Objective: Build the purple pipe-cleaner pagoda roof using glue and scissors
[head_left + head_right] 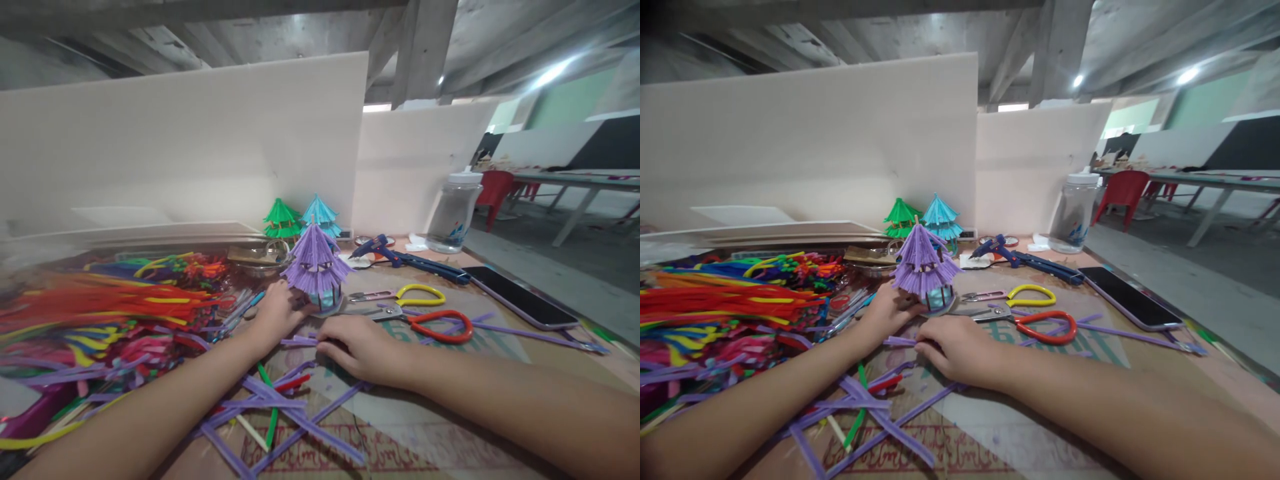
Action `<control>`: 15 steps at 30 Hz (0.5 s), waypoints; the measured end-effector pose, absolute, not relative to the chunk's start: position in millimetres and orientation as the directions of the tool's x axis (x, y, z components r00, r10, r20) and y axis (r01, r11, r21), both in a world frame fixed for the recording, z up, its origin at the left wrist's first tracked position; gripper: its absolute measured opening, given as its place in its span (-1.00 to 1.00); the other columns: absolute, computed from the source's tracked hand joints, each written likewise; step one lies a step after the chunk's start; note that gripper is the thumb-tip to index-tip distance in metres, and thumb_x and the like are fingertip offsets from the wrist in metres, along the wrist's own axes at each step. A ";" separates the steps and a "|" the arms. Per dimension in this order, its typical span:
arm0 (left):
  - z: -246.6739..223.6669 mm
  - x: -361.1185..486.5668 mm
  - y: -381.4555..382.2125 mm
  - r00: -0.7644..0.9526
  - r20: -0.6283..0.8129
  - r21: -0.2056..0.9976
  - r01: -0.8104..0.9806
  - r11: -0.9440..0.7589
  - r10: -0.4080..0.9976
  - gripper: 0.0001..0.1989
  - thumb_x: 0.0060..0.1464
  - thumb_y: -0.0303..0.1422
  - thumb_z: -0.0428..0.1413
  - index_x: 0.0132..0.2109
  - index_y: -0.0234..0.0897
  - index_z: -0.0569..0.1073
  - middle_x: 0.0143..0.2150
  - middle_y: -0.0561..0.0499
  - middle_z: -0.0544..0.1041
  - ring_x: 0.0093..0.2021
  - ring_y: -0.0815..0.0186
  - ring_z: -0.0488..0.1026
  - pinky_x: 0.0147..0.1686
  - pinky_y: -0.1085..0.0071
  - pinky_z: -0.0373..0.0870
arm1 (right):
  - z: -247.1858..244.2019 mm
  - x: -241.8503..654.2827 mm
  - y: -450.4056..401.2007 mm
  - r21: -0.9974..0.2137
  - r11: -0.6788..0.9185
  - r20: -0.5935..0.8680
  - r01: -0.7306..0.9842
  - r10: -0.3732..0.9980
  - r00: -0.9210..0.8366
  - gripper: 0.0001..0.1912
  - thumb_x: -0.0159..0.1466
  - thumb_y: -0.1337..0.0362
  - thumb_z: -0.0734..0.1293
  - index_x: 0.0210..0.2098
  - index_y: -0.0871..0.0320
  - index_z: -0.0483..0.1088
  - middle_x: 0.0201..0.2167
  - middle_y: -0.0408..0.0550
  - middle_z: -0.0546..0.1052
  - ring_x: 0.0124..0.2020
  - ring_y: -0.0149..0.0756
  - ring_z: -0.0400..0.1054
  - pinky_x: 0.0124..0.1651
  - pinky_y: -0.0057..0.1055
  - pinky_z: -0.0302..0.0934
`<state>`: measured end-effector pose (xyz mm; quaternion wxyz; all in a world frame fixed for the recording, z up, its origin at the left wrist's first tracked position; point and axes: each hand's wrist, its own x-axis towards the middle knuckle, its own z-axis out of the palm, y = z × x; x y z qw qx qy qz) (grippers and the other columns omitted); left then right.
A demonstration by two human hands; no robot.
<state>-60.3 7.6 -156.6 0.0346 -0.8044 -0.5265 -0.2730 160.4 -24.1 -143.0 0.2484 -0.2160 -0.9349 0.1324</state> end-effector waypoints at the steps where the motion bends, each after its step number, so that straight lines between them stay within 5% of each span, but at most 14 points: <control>1: -155.9 -60.1 6.6 0.304 0.475 0.223 0.866 -0.447 0.826 -0.74 0.18 -0.16 0.16 -0.31 -0.22 0.61 -0.27 -0.08 0.62 -0.15 0.15 0.50 -0.10 0.27 0.31 | -143.7 160.4 -23.3 -0.349 0.873 0.401 0.341 0.468 -0.787 -0.82 0.35 0.28 0.27 -0.27 0.20 0.51 -0.36 -0.02 0.59 -0.35 -0.32 0.39 -0.28 -0.45 0.17; 15: -154.9 -52.4 1.2 0.245 0.410 0.211 0.912 -0.353 0.878 -0.62 0.10 0.02 0.15 -0.32 -0.23 0.55 -0.38 -0.03 0.59 -0.36 0.25 0.49 -0.37 0.39 0.24 | -142.8 160.5 -21.1 -0.331 0.882 0.403 0.334 0.453 -0.796 -0.77 0.37 0.25 0.24 -0.28 0.20 0.50 -0.37 0.00 0.58 -0.34 -0.29 0.40 -0.28 -0.44 0.15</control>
